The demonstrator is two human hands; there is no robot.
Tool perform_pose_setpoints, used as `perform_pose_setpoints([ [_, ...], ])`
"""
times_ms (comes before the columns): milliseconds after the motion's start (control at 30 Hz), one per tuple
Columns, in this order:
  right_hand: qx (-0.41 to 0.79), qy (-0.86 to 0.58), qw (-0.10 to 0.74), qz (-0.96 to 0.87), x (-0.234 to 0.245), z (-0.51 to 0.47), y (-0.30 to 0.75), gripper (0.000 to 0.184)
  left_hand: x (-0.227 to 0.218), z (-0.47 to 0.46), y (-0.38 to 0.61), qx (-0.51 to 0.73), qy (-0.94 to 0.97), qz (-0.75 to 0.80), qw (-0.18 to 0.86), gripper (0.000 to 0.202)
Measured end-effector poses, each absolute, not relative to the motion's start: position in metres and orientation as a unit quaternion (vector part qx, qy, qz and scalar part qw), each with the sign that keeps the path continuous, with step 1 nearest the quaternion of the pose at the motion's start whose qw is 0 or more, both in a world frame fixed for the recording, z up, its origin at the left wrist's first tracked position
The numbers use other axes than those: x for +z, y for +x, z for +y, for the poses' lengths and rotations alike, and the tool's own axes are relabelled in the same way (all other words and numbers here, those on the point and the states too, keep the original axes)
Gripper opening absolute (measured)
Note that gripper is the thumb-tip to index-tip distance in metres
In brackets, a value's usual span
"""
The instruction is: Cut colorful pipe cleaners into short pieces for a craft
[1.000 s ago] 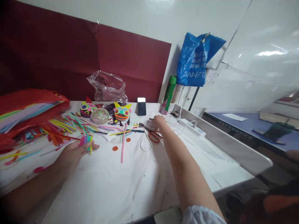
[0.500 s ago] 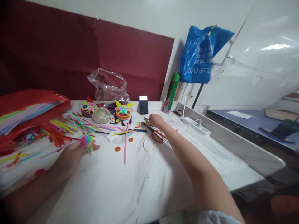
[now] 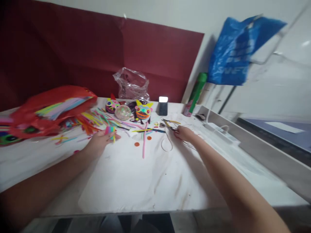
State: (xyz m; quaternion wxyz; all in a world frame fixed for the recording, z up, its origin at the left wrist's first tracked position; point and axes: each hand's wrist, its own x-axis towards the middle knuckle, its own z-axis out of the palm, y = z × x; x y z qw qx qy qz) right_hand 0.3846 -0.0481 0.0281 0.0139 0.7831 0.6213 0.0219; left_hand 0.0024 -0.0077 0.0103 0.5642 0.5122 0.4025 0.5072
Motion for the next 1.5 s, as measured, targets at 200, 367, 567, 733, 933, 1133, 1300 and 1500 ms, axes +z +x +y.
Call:
perform_pose_setpoints([
  [200,-0.178,0.689,-0.267,0.650,0.039,-0.076,0.355,0.058,0.014,-0.014,0.003,0.504,0.493,0.371,0.605,0.030],
  [367,-0.295,0.507,-0.213,0.781,0.043,-0.092,0.256,0.051,0.015,-0.022,0.007,0.494,0.492,0.360,0.620,0.029],
  [567,-0.333,0.464,-0.112,0.813,0.043,-0.080,0.221,0.045,0.015,-0.022,0.004,0.499,0.490,0.357,0.619,0.025],
  [733,-0.350,0.457,-0.077,0.814,0.043,-0.074,0.226,0.043,0.016,-0.023,0.004,0.489,0.499,0.346,0.626,0.028],
  [933,-0.399,0.442,-0.084,0.799,0.045,-0.069,0.214,0.043,0.014,-0.030,0.007,0.448,0.509,0.322,0.661,0.031],
  [1133,-0.412,0.439,-0.085,0.794,0.044,-0.066,0.215,0.045,0.015,-0.033,0.008,0.440,0.508,0.314,0.671,0.031],
  [1300,-0.423,0.440,-0.087,0.787,0.042,-0.064,0.213,0.045,0.017,-0.036,0.008,0.439,0.497,0.314,0.679,0.029],
  [1500,-0.445,0.430,-0.091,0.780,0.040,-0.061,0.212,0.046,0.018,-0.037,0.008,0.429,0.493,0.319,0.686,0.028],
])
